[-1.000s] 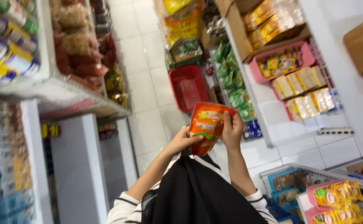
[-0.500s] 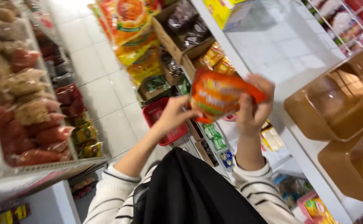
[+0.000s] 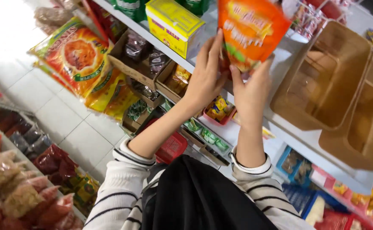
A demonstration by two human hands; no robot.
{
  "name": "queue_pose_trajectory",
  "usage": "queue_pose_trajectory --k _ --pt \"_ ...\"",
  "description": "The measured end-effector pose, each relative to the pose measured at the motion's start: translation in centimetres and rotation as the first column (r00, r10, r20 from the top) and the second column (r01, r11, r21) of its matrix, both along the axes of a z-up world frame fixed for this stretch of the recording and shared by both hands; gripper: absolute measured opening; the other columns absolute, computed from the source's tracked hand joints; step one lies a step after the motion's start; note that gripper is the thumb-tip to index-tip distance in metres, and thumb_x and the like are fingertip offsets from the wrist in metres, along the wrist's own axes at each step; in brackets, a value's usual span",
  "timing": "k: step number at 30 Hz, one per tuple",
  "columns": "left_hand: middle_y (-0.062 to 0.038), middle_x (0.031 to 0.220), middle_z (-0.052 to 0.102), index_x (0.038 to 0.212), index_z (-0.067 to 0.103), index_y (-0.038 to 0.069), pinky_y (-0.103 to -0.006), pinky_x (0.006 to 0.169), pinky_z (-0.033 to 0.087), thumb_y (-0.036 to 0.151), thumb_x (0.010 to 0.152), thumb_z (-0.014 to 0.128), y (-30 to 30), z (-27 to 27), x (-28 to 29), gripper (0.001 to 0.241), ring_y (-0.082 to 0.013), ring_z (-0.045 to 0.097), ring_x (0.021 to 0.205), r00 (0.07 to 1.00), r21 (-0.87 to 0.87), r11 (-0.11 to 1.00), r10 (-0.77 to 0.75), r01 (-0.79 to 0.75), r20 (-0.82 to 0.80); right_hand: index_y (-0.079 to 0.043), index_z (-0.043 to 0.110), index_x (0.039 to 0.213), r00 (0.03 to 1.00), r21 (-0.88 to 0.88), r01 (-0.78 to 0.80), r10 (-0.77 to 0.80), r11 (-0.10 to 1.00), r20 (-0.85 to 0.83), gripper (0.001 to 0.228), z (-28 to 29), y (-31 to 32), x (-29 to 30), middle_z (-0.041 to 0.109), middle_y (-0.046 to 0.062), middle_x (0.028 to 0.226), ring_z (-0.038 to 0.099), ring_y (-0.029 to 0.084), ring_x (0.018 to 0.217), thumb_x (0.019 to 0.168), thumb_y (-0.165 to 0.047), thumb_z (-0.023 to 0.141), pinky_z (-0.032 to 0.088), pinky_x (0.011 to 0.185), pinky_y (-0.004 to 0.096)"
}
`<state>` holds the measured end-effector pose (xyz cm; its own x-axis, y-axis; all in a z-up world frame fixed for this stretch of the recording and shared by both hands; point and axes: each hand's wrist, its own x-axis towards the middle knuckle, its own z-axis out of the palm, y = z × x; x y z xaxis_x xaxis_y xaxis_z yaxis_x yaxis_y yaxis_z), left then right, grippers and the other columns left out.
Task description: The person restocks store shelves by taking packaged food items, including margarine boxes, sauce pouches, and canned goods, from a basket and placing them onto the shelves by hand.
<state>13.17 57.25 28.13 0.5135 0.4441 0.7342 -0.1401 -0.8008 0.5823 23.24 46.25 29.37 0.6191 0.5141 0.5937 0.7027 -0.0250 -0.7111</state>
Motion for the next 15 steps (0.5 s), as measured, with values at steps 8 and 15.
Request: queue_pose_trajectory --k 8,15 --pt "-0.024 0.146 0.040 0.148 0.035 0.000 -0.0471 0.110 0.046 0.007 0.082 0.077 2.2 -0.4 0.1 0.079 -0.0457 0.046 0.130 0.998 0.202 0.979 -0.002 0.015 -0.067 0.002 0.043 0.140 0.936 -0.204 0.307 -0.256 0.930 0.244 0.069 0.1 0.5 0.0 0.073 0.022 0.101 0.070 0.045 0.095 0.090 -0.017 0.087 0.054 0.080 0.052" --pt "-0.022 0.123 0.050 0.122 0.051 0.000 -0.0468 0.098 0.049 0.013 0.085 0.072 3.0 -2.1 0.9 0.044 -0.0415 0.050 0.113 0.995 0.278 0.960 0.062 -0.037 -0.080 -0.002 0.067 0.103 0.784 -0.324 0.572 -0.385 0.754 0.488 0.037 -1.6 8.5 8.7 0.073 0.021 0.090 0.069 0.044 0.085 0.086 -0.029 0.087 0.053 0.071 0.052"
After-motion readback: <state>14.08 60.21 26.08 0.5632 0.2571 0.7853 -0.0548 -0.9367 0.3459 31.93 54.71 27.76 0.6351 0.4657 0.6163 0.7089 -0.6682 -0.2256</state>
